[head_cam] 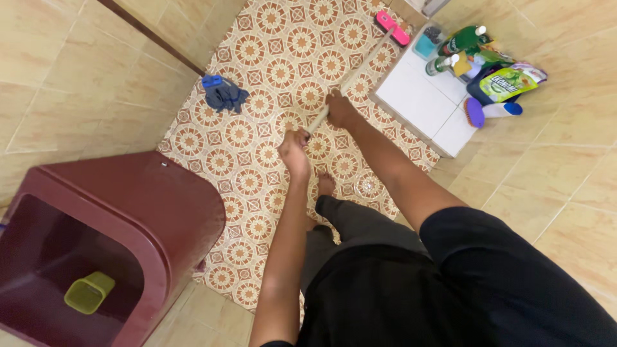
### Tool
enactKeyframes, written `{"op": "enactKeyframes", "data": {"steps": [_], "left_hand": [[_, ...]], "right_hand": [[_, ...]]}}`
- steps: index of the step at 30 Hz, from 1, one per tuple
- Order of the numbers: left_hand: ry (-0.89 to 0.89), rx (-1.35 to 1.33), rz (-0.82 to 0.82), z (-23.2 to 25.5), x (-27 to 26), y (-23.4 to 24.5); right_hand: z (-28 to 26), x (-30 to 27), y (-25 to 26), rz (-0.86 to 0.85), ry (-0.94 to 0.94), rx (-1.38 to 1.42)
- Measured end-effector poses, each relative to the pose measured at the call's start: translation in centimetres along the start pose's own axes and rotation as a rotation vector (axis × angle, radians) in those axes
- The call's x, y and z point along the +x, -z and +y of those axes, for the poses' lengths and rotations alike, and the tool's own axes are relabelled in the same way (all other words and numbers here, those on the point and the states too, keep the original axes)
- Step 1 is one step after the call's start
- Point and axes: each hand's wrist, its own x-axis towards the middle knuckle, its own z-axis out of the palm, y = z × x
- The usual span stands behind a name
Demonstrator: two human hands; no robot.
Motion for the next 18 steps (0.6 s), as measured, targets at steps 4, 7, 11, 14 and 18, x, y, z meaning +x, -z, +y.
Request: {"op": "enactKeyframes", "data": {"steps": [4, 7, 11, 14, 18], "left_hand": [[-0.071, 0.014, -0.176, 0.8, 1.0, 2.0], [-0.304, -0.405, -0.24, 4.4, 1.8, 5.9], [-0.507, -0.281, -0.225, 10.0, 1.5, 9.7], [-0.544, -0.398, -0.161, 11.3, 1.3, 10.4], [-0.33, -0.374, 0.197, 8.6, 4.1, 6.8]], "right_hand": [[-0.5, 1.7, -2.2, 0.002, 0.025, -0.046], [-6.2, 2.5, -3.4, -0.092, 0.104, -0.012], [-14.4, 1.7, -2.7, -0.015, 0.302, -0.004], [-18.1, 1.0, -0.8, -0.066, 0.267, 0.119], [-15.6, 3.1, 0.0, -0.163, 0.092, 0.114]]}}
